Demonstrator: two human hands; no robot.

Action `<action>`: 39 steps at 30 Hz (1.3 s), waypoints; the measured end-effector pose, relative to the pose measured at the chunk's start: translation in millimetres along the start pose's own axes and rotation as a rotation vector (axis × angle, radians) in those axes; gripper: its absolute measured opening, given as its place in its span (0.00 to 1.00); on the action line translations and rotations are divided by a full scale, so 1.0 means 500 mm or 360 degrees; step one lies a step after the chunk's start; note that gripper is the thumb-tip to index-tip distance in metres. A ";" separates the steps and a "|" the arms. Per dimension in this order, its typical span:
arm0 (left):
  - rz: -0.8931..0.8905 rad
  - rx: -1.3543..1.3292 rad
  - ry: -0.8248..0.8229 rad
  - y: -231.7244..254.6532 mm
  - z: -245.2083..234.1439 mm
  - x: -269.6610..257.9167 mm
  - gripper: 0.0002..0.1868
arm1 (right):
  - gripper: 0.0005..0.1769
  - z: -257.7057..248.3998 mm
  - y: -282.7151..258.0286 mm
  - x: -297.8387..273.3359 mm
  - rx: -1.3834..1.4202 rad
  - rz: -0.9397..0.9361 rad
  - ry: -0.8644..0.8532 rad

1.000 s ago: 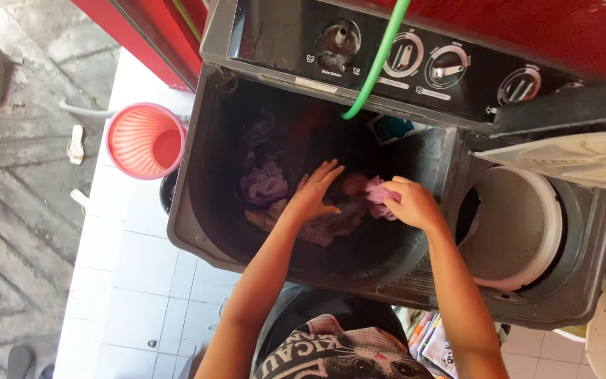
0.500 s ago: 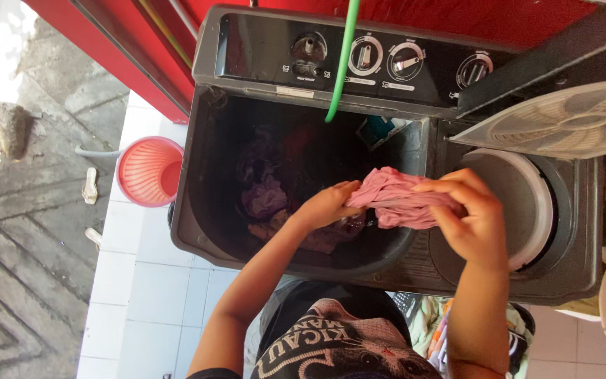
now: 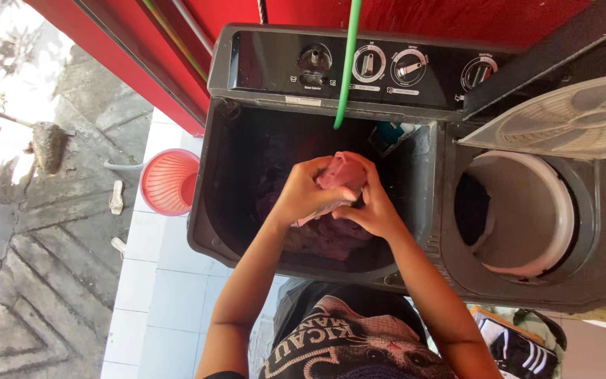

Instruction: The person washes clothes in a semi-automatic washing machine by moving items between the wash tub and the spin-dryer basket. The person lifts the lids, removes a plastic cover from the spinner, transfers individual pieces of clothing one at a time from the wash water into the basket, and wrings them by hand before placing them.

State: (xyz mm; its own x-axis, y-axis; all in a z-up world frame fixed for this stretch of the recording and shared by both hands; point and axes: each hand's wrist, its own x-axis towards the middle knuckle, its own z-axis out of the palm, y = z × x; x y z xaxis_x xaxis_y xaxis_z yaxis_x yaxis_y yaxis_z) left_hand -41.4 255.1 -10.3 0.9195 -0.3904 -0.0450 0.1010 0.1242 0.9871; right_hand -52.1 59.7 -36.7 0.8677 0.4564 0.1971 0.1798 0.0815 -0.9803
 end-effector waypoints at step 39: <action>0.0469 0.0688 0.0781 -0.385 0.028 0.091 0.10 | 0.28 0.059 0.095 0.123 -0.1043 -0.0216 0.0460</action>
State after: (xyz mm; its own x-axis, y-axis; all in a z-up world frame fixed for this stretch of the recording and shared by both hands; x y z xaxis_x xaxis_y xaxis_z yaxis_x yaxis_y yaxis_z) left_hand -24.4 200.8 -200.3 0.9604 0.0718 0.2692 -0.2438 -0.2510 0.9368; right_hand -4.0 117.8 -71.7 0.8895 0.2202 0.4004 0.4565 -0.4678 -0.7568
